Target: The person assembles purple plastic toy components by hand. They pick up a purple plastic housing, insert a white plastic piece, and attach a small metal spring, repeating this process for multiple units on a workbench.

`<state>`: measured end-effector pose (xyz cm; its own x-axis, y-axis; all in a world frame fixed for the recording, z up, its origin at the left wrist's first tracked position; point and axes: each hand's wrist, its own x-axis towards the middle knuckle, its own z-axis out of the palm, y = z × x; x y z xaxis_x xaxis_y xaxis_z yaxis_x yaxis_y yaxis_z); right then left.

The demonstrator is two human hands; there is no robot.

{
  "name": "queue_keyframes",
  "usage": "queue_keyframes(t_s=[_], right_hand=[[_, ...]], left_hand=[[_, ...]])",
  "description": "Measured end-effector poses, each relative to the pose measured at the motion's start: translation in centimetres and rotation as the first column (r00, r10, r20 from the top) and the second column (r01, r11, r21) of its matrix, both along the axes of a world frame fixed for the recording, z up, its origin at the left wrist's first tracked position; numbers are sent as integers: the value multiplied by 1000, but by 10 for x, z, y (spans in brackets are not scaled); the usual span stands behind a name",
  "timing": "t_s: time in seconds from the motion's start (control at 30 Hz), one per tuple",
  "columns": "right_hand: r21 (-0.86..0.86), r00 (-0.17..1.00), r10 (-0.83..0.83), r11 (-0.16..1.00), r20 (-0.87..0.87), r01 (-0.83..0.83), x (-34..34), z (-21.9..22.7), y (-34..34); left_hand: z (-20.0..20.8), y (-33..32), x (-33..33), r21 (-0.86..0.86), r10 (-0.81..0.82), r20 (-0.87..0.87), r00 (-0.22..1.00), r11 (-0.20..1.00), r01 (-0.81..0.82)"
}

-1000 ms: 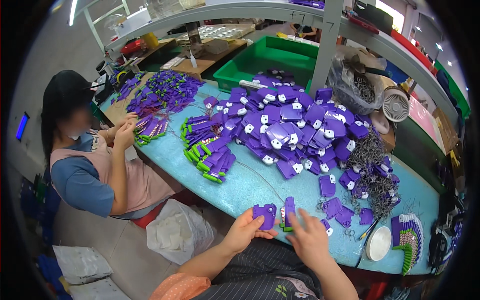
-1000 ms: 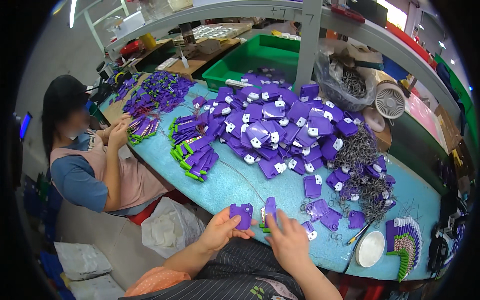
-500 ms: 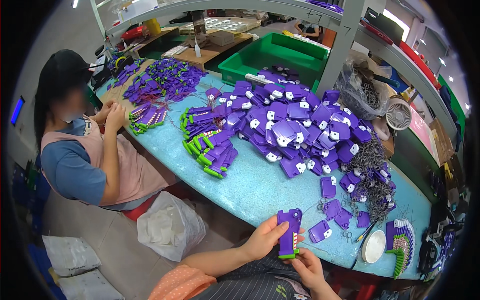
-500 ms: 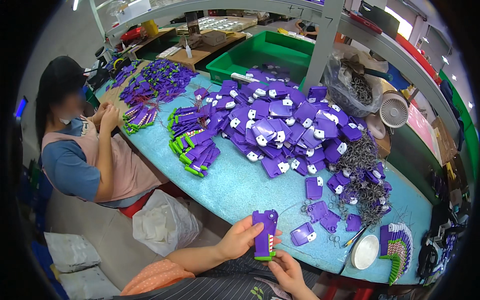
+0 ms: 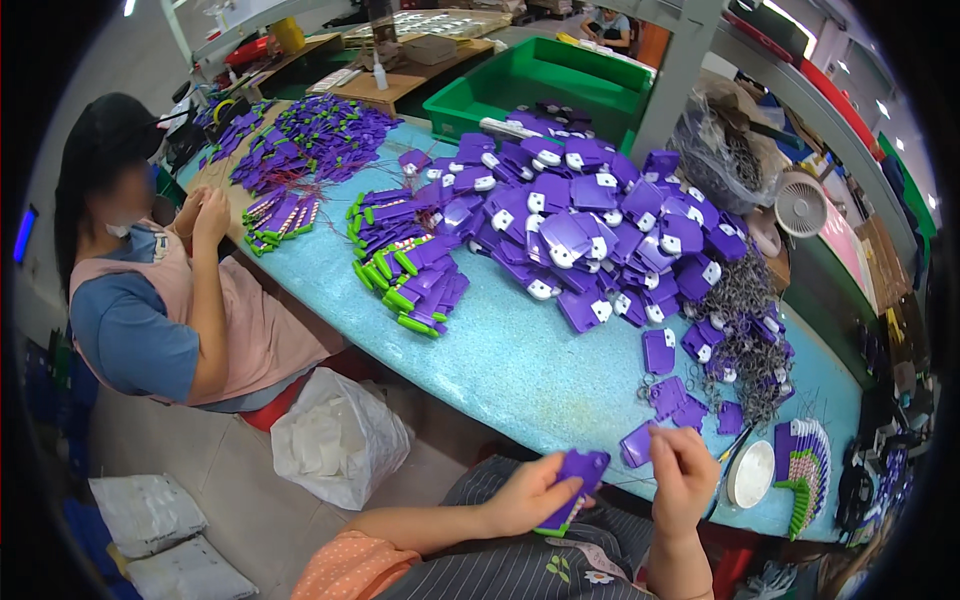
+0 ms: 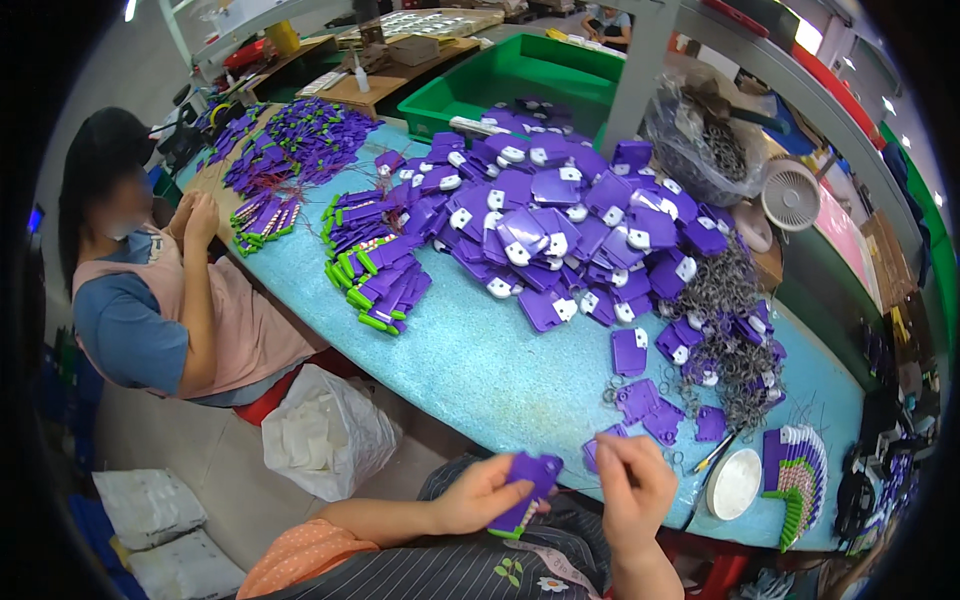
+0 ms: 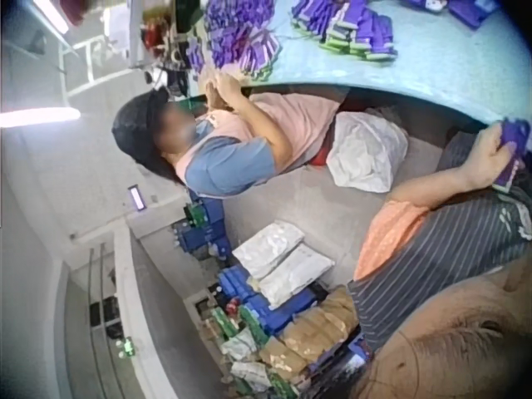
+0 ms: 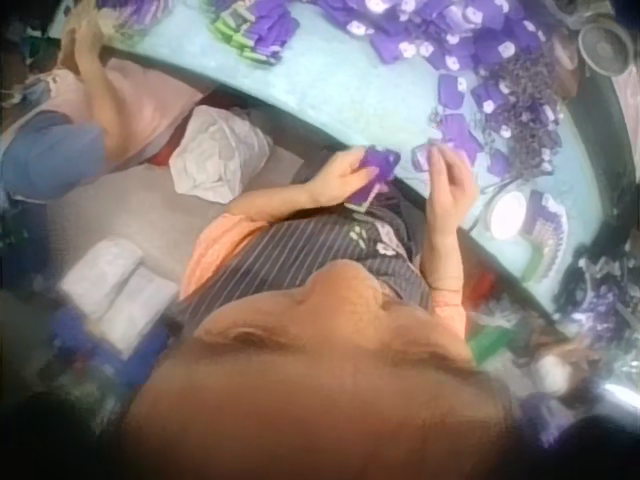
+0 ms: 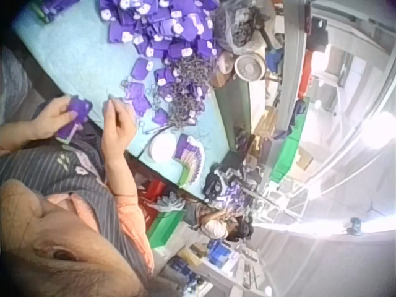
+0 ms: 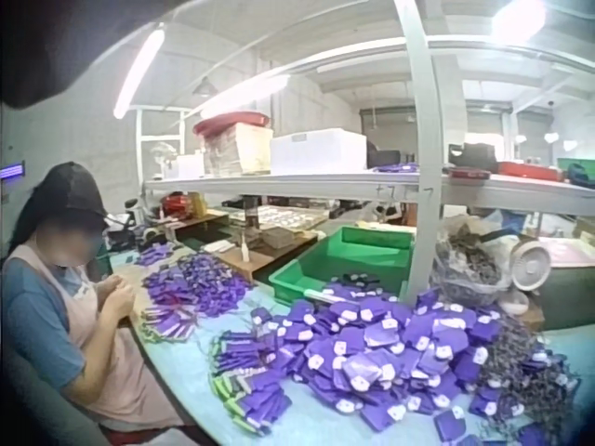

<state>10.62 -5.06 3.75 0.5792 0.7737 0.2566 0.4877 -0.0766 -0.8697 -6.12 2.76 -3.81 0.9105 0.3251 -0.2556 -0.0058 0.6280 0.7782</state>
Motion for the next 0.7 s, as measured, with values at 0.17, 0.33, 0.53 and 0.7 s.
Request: queue_keyframes(t_s=[0.17,0.33,0.53,0.7], right_hand=[[86,954,14,995,299,-42,-19,-6,-24],[65,921,9,997,390,-37,-17,-9,-40],[27,975,-2,1000,224,-4,-7,-18,-45],[-48,987,45,998,156,-38,4,-16,-51]], left_hand=[[29,0,1,-19,87,129,988,996,-86],[32,-19,10,113,40,108,993,992,-52],[26,-27,13,204,16,52,999,979,-26],[27,-27,23,211,-29,17,999,977,25]])
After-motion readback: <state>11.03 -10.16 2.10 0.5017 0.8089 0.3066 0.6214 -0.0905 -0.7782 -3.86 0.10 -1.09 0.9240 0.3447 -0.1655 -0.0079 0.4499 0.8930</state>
